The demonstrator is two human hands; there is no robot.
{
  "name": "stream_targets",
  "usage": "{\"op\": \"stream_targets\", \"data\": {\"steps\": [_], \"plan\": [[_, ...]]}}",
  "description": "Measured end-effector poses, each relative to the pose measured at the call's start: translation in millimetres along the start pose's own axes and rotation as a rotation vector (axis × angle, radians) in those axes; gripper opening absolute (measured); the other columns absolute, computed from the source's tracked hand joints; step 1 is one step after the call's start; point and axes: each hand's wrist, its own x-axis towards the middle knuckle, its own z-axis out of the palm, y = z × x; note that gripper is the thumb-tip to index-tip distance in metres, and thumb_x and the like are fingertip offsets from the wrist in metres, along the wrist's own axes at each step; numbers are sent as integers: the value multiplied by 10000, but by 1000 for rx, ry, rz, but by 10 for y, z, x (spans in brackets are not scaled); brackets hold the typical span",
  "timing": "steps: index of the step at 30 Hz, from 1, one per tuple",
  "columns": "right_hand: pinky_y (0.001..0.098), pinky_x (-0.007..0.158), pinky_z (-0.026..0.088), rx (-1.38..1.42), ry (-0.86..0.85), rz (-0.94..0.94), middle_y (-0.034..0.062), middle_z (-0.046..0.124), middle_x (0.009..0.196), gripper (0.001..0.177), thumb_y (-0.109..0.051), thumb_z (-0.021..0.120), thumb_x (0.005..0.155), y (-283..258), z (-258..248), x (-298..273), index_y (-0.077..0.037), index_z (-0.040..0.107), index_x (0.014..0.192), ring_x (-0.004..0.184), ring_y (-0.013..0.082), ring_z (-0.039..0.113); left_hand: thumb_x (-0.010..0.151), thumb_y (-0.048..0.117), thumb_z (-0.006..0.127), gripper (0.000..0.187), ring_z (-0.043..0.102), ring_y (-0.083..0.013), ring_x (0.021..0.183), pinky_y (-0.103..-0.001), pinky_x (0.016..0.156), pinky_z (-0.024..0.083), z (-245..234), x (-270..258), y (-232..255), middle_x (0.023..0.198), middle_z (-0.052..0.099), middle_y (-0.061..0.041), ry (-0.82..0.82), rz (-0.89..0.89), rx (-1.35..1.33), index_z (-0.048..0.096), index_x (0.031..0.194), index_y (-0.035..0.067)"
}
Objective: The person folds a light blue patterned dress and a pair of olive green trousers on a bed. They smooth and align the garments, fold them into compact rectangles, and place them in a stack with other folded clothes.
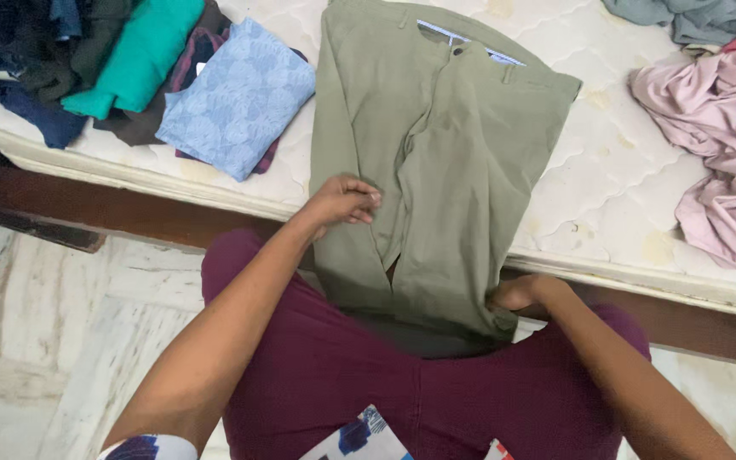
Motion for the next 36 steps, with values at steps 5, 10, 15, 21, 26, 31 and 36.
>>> {"op": "stream_targets", "data": {"steps": [5,10,15,21,26,31,36], "plan": [[424,1239,315,-33,-46,16,76,418,1630,682,-520,469,1000,-111,-75,-344,-185,373,1587,1494,233,413,844,169,761,369,723,-112,927,-272,762,567,149,-30,146,1016,756,15,-145,44,67,693,1197,87],[425,1163,452,239,51,-280,127,553,1498,747,-472,694,866,392,-565,-623,-141,483,1502,1360,263,563,903,189,784,209,723,-141,937,-290,818,568,271,103,173,1002,782,-35,332,349,99,778,1083,82],[411,752,567,947,886,-459,177,731,970,571,-287,716,893,839,-1215,-490,146,632,1257,842,273,686,828,192,848,402,628,-323,1103,-436,963,500,-107,380,261,1138,687,-150,862,539,414,649,1158,74],[361,667,555,1311,1159,-262,124,652,901,654,-359,747,915,466,-1867,-178,36,456,1348,723,211,626,722,328,909,885,455,-420,1299,-485,1069,399,-508,859,398,1373,503,-260,879,431,581,423,1367,-33],[485,925,526,778,1473,84,208,720,1063,641,-513,738,970,818,-2018,-198,-62,574,1395,917,312,678,650,470,913,1163,474,-445,1320,-490,1110,406,-679,1262,376,1412,466,-289,681,75,475,269,1467,-50],[635,1141,366,-164,1434,257,159,418,1622,663,-535,510,972,2201,-1692,-249,-331,423,1597,1460,431,404,647,469,947,1160,440,-504,1326,-531,1125,376,-720,1499,352,1395,452,-349,827,171,623,293,1430,-84],[563,1127,215,-6,1232,460,199,235,1608,813,-656,357,967,3418,-1633,-351,-172,236,1609,1419,426,265,657,507,914,1171,361,-473,1395,-602,1121,333,-664,1685,601,1484,397,-291,782,-35,576,267,1489,-2]]}}
